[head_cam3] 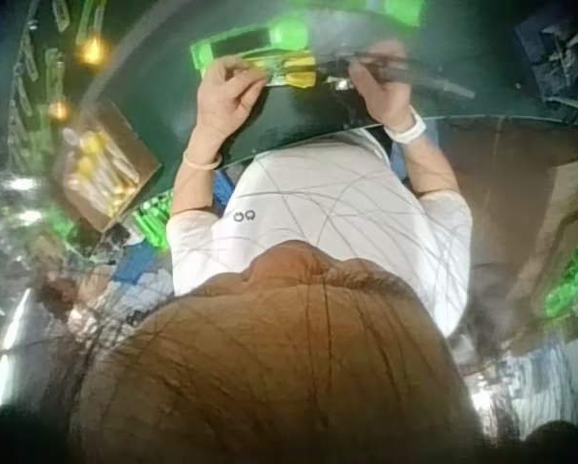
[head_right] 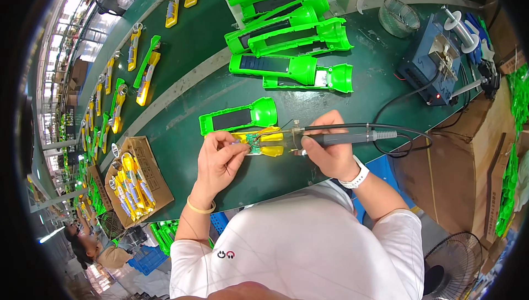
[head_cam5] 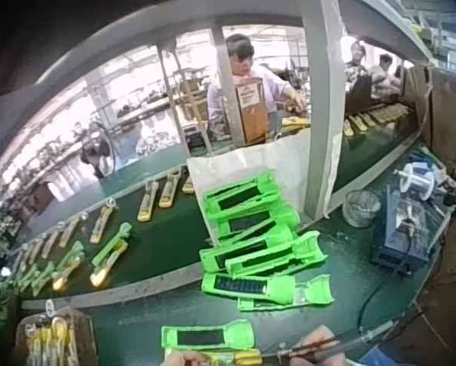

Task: The person solders internal electrical components inside flashlight casings using a soldering iron, fits the casing pieces together by hand, and places the assembled flashlights onto the conveyor line.

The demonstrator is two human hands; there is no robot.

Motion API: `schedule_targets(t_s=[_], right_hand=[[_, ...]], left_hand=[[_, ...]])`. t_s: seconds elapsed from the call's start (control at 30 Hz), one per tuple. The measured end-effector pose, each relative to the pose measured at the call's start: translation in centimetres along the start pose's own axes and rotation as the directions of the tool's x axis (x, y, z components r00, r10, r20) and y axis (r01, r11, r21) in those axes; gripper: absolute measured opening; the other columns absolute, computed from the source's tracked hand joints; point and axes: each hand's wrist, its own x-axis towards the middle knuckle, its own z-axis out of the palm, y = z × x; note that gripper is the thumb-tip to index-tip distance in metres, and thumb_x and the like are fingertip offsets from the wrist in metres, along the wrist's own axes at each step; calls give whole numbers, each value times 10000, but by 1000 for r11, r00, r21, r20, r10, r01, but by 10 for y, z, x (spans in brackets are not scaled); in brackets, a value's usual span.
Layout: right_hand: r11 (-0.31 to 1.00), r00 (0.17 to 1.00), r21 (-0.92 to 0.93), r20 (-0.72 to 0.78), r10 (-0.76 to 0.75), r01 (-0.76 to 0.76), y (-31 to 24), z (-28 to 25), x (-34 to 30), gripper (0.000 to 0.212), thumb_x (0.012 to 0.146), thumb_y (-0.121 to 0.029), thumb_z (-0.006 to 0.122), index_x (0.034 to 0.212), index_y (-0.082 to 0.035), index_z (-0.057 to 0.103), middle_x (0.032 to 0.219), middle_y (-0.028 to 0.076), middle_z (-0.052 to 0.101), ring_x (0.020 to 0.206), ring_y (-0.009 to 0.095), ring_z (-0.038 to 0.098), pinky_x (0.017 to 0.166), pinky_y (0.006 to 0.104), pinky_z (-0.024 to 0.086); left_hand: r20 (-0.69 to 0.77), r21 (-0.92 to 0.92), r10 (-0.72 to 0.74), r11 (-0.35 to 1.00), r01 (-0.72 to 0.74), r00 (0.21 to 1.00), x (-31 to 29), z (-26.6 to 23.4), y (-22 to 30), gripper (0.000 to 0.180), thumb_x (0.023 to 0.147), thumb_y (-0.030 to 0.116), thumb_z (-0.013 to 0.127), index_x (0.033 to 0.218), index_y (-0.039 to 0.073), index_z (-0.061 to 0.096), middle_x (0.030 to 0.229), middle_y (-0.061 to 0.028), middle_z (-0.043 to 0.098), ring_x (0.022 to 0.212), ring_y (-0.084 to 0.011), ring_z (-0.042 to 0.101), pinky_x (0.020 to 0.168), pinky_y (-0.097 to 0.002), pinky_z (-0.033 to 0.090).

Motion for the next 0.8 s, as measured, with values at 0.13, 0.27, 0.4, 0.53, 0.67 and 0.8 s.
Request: schedule_targets(t_s=[0.13, 0.27, 0.4, 0.53, 0.67, 0.8], right_hand=[[997, 997, -62, 55, -46, 49, -4, 7, 5, 197, 819, 11, 586, 911, -27, 415, 777, 20, 505, 662, 55, 515, 519, 192, 415], [998, 994, -61, 105, -16, 23, -6, 6, 5, 188, 812, 25, 588, 897, -24, 427, 773, 16, 500, 674, 56, 532, 523, 191, 423], [996, 994, -87, 111, 8, 2, 0, 4, 3, 181, 814, -3, 602, 889, -27, 438, 766, 5, 485, 614, 37, 476, 506, 185, 386], [989, 991, -146, 126, 33, -15, 3, 2, 3, 177, 816, -32, 614, 878, -32, 448, 758, 0, 473, 572, 30, 417, 493, 182, 349], [982, 992, -186, 127, 10, 14, 1, 4, 5, 165, 820, -20, 605, 872, -30, 448, 752, -6, 470, 591, 34, 450, 497, 184, 364], [999, 997, -40, 68, 33, -30, -1, 5, 5, 152, 824, -4, 592, 873, -10, 448, 752, -5, 479, 625, 42, 494, 502, 188, 384]], left_hand=[[-16, -28, -82, 996, 82, 996, 2, 0, 3, 134, 683, 9, 696, 804, 40, 648, 852, -69, 536, 697, -196, 551, 573, -305, 463], [-8, 13, -106, 994, 106, 994, 4, 0, 4, 122, 681, 7, 692, 786, 31, 637, 840, -76, 541, 708, -217, 553, 585, -314, 477], [9, 39, -91, 995, 90, 996, 5, 0, 7, 125, 672, 8, 694, 777, 27, 631, 818, -83, 544, 717, -226, 557, 582, -318, 480], [31, 66, -81, 995, 79, 996, 6, 0, 11, 123, 661, 3, 691, 754, 21, 613, 802, -90, 544, 714, -244, 559, 579, -332, 481], [22, 87, -74, 994, 72, 997, 6, 1, 13, 124, 654, -10, 682, 743, 15, 598, 803, -98, 543, 711, -256, 561, 581, -339, 481], [20, 100, -76, 992, 73, 997, 8, 2, 14, 127, 652, -13, 678, 744, 12, 596, 804, -101, 543, 713, -257, 562, 582, -340, 481]])
